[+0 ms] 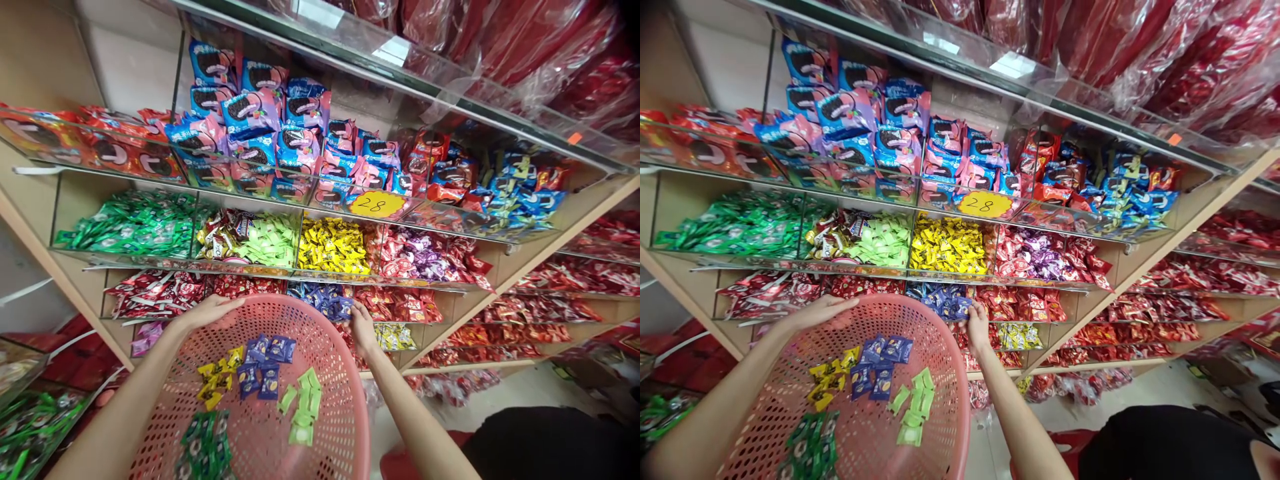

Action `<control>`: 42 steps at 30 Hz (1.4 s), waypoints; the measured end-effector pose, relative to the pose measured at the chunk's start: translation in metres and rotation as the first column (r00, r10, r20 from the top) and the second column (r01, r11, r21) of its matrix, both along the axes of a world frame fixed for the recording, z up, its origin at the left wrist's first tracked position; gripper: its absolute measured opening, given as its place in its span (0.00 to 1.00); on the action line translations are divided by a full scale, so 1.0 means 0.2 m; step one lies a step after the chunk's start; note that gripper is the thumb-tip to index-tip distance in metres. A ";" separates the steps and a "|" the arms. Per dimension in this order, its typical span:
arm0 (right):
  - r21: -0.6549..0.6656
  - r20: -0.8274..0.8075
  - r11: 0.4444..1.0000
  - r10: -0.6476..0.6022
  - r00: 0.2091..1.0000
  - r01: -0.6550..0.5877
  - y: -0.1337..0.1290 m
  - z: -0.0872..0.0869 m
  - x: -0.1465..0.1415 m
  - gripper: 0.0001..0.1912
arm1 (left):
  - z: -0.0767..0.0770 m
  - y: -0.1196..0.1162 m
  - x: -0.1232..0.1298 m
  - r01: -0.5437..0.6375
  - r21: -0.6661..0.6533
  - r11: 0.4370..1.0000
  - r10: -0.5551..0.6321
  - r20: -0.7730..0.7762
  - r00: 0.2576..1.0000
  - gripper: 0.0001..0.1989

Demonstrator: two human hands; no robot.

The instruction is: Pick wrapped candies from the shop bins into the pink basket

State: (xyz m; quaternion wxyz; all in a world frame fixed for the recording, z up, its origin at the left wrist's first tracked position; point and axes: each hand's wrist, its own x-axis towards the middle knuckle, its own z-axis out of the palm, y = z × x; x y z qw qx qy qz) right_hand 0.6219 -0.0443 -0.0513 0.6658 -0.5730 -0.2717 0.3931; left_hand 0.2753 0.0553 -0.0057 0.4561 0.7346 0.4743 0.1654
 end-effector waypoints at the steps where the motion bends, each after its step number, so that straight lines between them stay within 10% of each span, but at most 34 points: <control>1: 0.026 -0.097 0.999 0.026 0.995 -0.023 -0.04 0.04 0.00 0.13 | 0.00 0.01 0.00 -0.003 -0.004 1.000 0.003 0.002 1.000 0.24; 5: 0.042 -0.273 0.992 0.128 0.953 -0.121 -0.19 0.22 -0.03 0.14 | -0.02 0.02 0.03 -0.008 -0.031 0.999 0.009 0.034 0.999 0.24; 12: -0.061 -0.025 0.867 0.493 0.870 -0.494 -0.39 0.48 -0.37 0.18 | -0.05 0.05 0.06 -0.015 -0.041 0.999 0.014 -0.005 1.000 0.25; 17: -0.352 -0.119 0.630 0.703 0.701 -0.692 -0.34 0.31 -0.60 0.19 | -0.04 0.04 0.06 -0.006 -0.001 1.000 0.006 -0.023 1.000 0.25; 22: -0.667 0.105 0.484 0.813 0.572 -0.566 -0.26 0.07 -0.70 0.11 | -0.04 0.01 0.05 0.026 0.026 0.999 -0.025 -0.036 0.999 0.25; 31: -0.719 0.193 0.496 0.815 0.546 -0.487 -0.22 -0.04 -0.79 0.08 | -0.07 -0.02 0.00 -0.019 0.003 1.000 0.019 0.003 1.000 0.26; 36: -0.740 0.329 0.496 0.856 0.398 -0.455 -0.23 -0.01 -0.79 0.11 | -0.05 -0.05 0.01 -0.014 0.021 1.000 0.014 0.014 1.000 0.26; 42: -0.646 0.696 0.698 0.705 0.137 -0.310 -0.24 0.01 -0.79 0.07 | -0.02 -0.07 0.02 -0.034 0.004 0.999 0.034 0.027 0.999 0.26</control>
